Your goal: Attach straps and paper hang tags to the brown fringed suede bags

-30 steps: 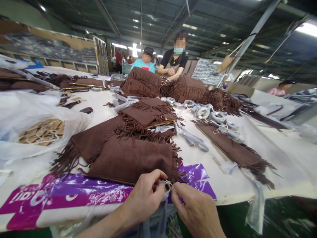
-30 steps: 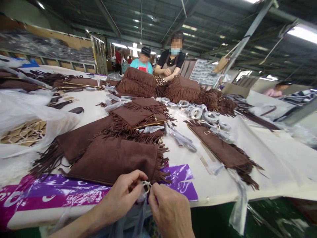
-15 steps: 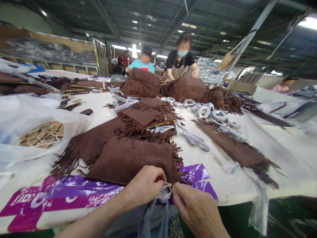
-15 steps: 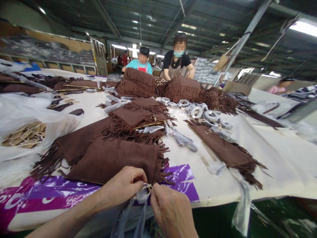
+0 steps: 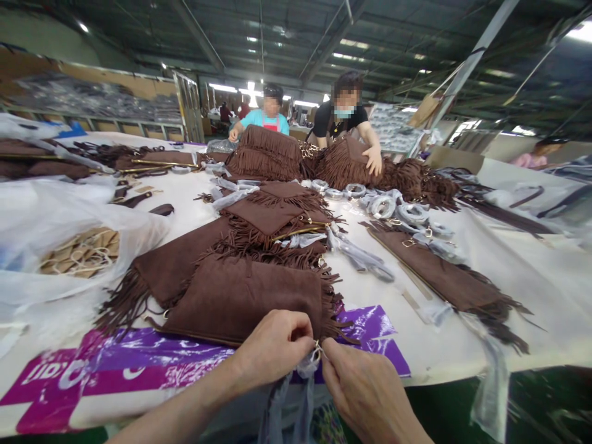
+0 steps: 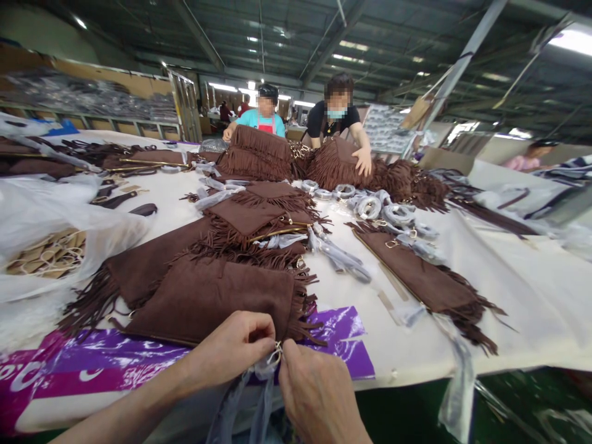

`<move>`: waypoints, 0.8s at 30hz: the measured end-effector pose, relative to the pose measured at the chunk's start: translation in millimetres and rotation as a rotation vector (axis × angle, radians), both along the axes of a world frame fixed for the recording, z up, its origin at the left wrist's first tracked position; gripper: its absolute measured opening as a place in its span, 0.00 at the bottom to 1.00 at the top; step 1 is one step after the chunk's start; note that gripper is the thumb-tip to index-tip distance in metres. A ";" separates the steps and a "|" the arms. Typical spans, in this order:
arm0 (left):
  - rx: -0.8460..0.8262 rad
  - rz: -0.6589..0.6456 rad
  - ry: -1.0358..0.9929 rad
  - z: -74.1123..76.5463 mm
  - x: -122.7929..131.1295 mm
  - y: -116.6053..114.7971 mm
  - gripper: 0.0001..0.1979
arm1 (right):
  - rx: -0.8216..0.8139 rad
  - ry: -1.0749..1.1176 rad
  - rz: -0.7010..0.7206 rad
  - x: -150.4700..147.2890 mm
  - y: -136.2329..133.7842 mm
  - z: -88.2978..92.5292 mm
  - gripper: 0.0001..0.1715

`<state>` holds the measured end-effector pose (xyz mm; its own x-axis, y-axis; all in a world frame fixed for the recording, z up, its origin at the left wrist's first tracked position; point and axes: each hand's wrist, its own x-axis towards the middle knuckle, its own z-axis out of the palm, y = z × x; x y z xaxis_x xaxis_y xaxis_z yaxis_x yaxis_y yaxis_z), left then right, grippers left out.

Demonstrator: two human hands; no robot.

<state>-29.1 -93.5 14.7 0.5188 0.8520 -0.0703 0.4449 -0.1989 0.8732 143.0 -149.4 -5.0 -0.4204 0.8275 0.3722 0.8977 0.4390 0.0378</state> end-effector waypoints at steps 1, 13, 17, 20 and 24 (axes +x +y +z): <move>0.000 0.001 -0.017 -1.4 1.0 -0.3 0.07 | -0.006 0.004 -0.002 0.1 0.4 -0.7 0.16; 0.051 0.169 -0.073 -12.7 3.7 -5.0 0.09 | -0.374 0.334 0.053 18.9 0.6 7.3 0.09; 0.025 0.176 -0.235 -12.1 -0.1 0.1 0.10 | -0.485 0.572 0.017 27.3 11.7 14.1 0.08; 0.007 0.186 -0.371 -6.5 -0.1 9.0 0.11 | -0.494 0.759 -0.005 25.6 25.8 18.5 0.13; 0.039 0.185 -0.409 4.1 4.6 20.6 0.10 | -0.387 0.791 0.026 13.3 42.8 23.6 0.14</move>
